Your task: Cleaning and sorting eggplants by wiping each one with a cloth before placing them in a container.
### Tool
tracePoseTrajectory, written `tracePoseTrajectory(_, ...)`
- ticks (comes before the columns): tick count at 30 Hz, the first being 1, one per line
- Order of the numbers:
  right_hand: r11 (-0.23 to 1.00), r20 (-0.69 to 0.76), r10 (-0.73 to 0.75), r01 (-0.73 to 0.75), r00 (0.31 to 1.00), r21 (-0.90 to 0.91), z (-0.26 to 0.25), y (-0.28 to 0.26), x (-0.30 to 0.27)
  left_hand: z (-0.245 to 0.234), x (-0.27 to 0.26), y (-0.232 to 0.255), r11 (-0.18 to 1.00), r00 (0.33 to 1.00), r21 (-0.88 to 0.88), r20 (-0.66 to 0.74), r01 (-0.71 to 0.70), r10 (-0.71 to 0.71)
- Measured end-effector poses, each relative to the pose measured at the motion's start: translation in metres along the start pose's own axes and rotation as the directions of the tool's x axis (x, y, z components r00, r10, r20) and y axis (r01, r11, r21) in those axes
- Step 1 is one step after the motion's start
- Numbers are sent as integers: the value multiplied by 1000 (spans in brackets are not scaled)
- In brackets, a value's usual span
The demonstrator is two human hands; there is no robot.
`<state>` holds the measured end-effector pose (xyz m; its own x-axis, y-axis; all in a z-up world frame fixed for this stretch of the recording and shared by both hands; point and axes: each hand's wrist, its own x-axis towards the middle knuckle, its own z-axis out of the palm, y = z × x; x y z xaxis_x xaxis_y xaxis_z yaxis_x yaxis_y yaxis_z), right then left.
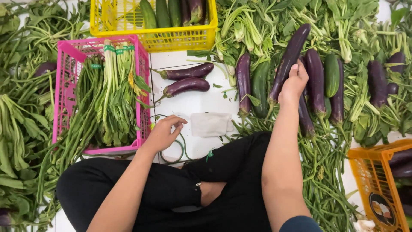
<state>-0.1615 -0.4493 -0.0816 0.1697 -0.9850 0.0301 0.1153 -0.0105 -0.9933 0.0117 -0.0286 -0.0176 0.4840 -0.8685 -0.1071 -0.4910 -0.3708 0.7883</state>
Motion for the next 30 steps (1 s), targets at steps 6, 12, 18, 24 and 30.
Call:
tracePoseTrajectory(6, 993, 80, 40, -48, 996, 104, -6, 13, -3, 3, 0, -8, 1000, 1000, -16, 2, 9, -9)
tracePoseTrajectory(12, 955, 357, 122, -207, 926, 210, 33, -12, -64, 1, -1, -5, 987, 998, -162, -60, 2, -12)
tracePoseTrajectory(18, 961, 613, 218, -277, 759, 0, 94, -52, -166, 14, 1, -18, 842, 999, -540, -36, 2, -25)
tracePoseTrajectory(24, 966, 852, 234, -209, 468, -150, 122, -25, -241, -40, -46, 131, 669, 929, -722, -103, 175, -355)
tracePoseTrajectory(30, 854, 854, 189, 348, 484, -386, 113, -39, -228, 11, -7, -17, 385, 901, -921, -120, 55, -417)
